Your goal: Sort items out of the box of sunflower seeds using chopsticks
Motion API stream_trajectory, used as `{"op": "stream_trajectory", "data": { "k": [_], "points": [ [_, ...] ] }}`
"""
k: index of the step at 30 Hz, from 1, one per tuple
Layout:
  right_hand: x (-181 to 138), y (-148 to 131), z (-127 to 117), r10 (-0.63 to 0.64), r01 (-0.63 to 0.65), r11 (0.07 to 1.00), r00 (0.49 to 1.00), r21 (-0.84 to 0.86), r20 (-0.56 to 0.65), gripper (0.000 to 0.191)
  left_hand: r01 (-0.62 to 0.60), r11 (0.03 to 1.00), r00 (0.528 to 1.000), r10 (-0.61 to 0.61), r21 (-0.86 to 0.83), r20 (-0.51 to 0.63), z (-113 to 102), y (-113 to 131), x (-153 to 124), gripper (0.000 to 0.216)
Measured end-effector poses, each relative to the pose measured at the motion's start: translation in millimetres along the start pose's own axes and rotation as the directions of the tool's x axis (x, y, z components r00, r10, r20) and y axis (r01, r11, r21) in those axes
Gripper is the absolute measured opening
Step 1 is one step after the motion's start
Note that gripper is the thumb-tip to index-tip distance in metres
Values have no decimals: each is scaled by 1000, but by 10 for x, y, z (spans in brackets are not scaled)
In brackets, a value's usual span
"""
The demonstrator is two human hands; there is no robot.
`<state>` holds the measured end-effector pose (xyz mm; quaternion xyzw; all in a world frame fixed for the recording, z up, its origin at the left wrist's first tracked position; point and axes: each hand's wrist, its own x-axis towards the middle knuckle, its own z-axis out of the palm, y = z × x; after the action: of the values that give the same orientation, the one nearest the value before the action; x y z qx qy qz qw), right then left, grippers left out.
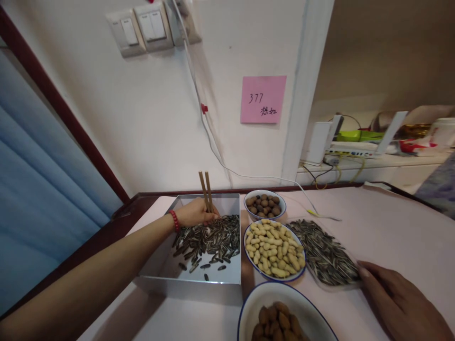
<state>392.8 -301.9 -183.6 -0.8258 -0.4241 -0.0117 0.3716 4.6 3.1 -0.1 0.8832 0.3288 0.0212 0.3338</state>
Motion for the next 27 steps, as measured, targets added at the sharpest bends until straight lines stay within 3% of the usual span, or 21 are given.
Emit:
{"op": "stream_trajectory", "data": {
  "k": [4, 15, 22, 27],
  "points": [
    [-49, -387, -131, 93, -96, 994, 995, 57, 48, 37, 13, 999, 1000, -14, -40, -15, -77, 80, -24, 22],
    [-21, -544, -152, 30, -31, 1000, 997, 6, 71, 50, -6, 975, 998, -8, -220, -62, -361, 574, -294, 41],
    [-42, -689, -200, 12, -12, 1000, 999, 8, 32, 46, -143, 963, 990, 136, -229, -44, -331, 1362, -217, 39],
    [-46, -748, -226, -8, 8, 1000, 1000, 10, 13, 45, -236, 936, 970, 241, -260, -15, 21, 1958, 181, 28]
  ]
}}
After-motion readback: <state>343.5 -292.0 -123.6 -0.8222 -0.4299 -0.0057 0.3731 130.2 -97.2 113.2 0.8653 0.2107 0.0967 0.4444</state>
